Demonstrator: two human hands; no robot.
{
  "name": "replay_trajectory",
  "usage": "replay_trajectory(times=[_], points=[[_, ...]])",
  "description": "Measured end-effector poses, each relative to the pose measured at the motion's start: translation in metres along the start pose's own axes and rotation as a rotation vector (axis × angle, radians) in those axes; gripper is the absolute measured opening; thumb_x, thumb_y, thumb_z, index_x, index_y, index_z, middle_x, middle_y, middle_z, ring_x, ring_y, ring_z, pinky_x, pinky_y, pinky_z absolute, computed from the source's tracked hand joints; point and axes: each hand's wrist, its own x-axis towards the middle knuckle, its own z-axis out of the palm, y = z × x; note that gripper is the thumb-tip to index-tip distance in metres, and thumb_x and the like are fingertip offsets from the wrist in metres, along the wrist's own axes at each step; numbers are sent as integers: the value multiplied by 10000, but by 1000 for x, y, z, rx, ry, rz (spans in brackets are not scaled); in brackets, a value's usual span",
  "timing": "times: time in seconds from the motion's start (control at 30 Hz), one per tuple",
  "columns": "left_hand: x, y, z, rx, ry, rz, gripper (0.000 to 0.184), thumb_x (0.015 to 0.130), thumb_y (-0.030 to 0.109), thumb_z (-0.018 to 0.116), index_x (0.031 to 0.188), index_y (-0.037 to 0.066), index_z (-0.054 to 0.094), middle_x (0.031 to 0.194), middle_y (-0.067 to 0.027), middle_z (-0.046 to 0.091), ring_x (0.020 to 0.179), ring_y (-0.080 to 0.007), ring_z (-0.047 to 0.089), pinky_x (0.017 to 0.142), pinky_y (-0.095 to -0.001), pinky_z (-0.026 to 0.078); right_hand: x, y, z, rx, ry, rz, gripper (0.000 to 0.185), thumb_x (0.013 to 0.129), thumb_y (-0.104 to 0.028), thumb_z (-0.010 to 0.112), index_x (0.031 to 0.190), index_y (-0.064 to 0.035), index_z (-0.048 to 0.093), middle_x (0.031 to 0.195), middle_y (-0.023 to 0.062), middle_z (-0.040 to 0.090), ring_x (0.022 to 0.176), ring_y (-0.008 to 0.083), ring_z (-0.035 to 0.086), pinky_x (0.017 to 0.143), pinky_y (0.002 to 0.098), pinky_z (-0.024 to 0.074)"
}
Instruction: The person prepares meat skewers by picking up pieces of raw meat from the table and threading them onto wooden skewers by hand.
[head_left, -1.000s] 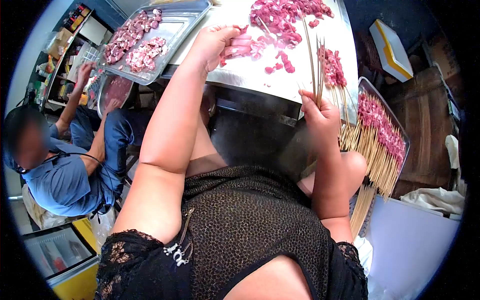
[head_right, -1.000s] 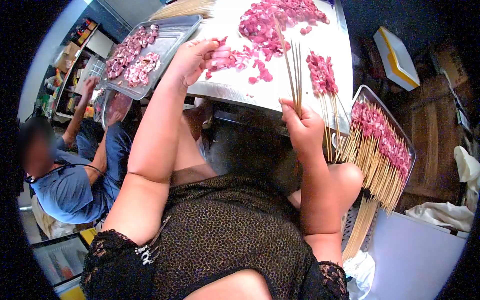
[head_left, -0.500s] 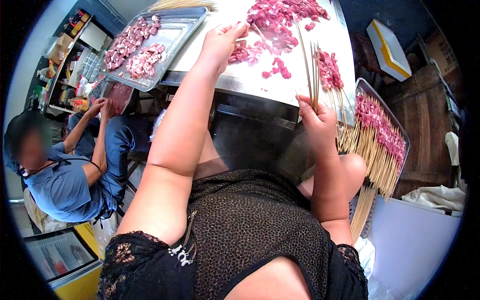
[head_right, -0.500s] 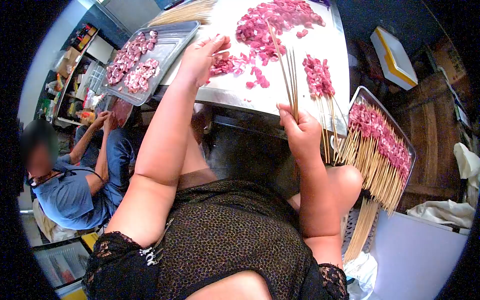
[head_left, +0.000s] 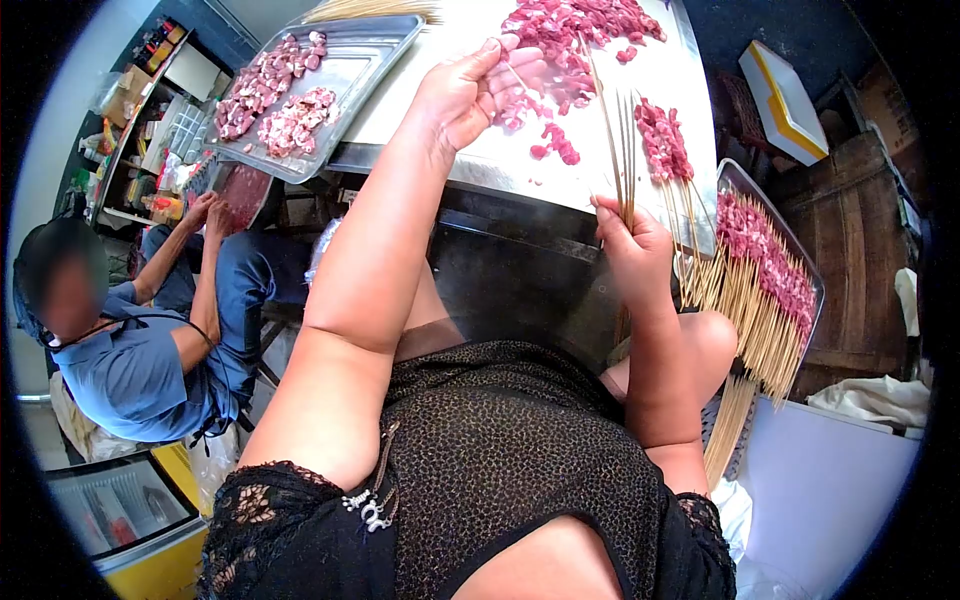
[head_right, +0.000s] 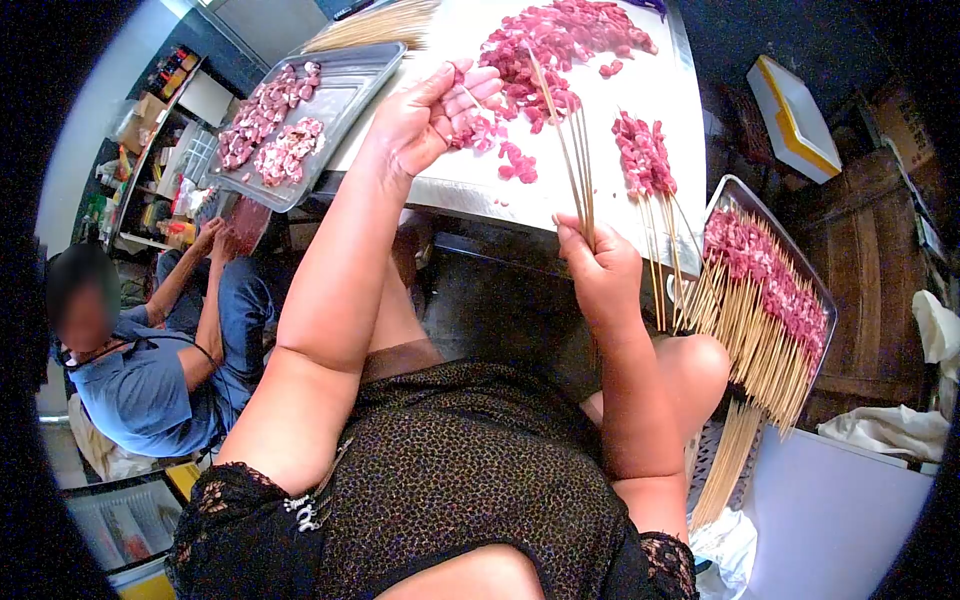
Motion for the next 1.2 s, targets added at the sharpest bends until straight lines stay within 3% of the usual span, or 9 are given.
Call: replay_trajectory(times=[0.23,0.53,0.63,0.7,0.73,0.8,0.9,1.03,1.2], points=[[-2,1,0,22,-28,-23,258,969,152,360,1149,-14,440,1199,-255,519,1116,-335,536,775,-349,533,-1,0,0,-6,8,16,161,856,-106,609,969,-6,663,683,-25,556,625,41,481,571,198,402],[-10,-9,17,94,33,-31,233,946,125,401,1095,-22,502,1113,-233,586,1010,-290,606,646,-285,510,3,1,-3,-112,43,-63,156,841,-106,615,956,-15,668,661,2,557,615,56,497,571,218,411],[-7,-16,14,167,-18,-56,235,940,127,425,1083,-27,530,1070,-198,615,953,-249,629,675,-300,521,4,2,-3,-112,42,-79,156,843,-111,613,951,-12,669,666,3,558,619,63,508,575,219,414],[-7,-25,17,115,-48,-60,238,935,127,443,1082,-30,545,1048,-175,628,900,-214,638,718,-307,530,3,-1,-2,-52,-13,-24,193,876,-100,586,1026,12,633,691,-39,528,570,10,416,500,149,298],[-8,-25,19,112,-48,-64,238,935,127,443,1082,-30,545,1048,-175,628,900,-214,638,718,-307,530,3,-4,-2,-55,-11,-20,193,876,-100,586,1026,12,633,691,-39,528,570,10,416,500,149,298],[-9,-24,22,152,-60,-88,241,933,114,441,1101,-30,538,1055,-183,622,908,-219,635,790,-314,525,2,-11,-2,307,-67,241,198,879,-86,564,1035,28,610,664,-35,504,516,16,384,457,155,274],[-5,-26,19,46,-109,-124,250,928,114,451,1112,-37,529,1060,-201,615,954,-249,624,836,-328,511,3,-7,-11,519,-174,357,198,874,-135,575,1028,-12,601,659,5,549,418,29,375,356,167,269],[-2,-30,23,-22,-99,-142,271,927,108,445,1136,-54,506,1053,-219,609,974,-312,611,870,-374,500,1,-16,-9,614,-185,438,191,879,-125,562,1033,-15,585,659,17,548,383,41,365,318,169,251],[-3,-35,34,-15,-54,-97,265,940,115,415,1136,-45,493,1001,-197,619,951,-317,616,862,-430,504,-2,-23,-2,585,-156,412,194,879,-123,561,1037,-12,587,658,13,544,384,37,362,320,169,253]])
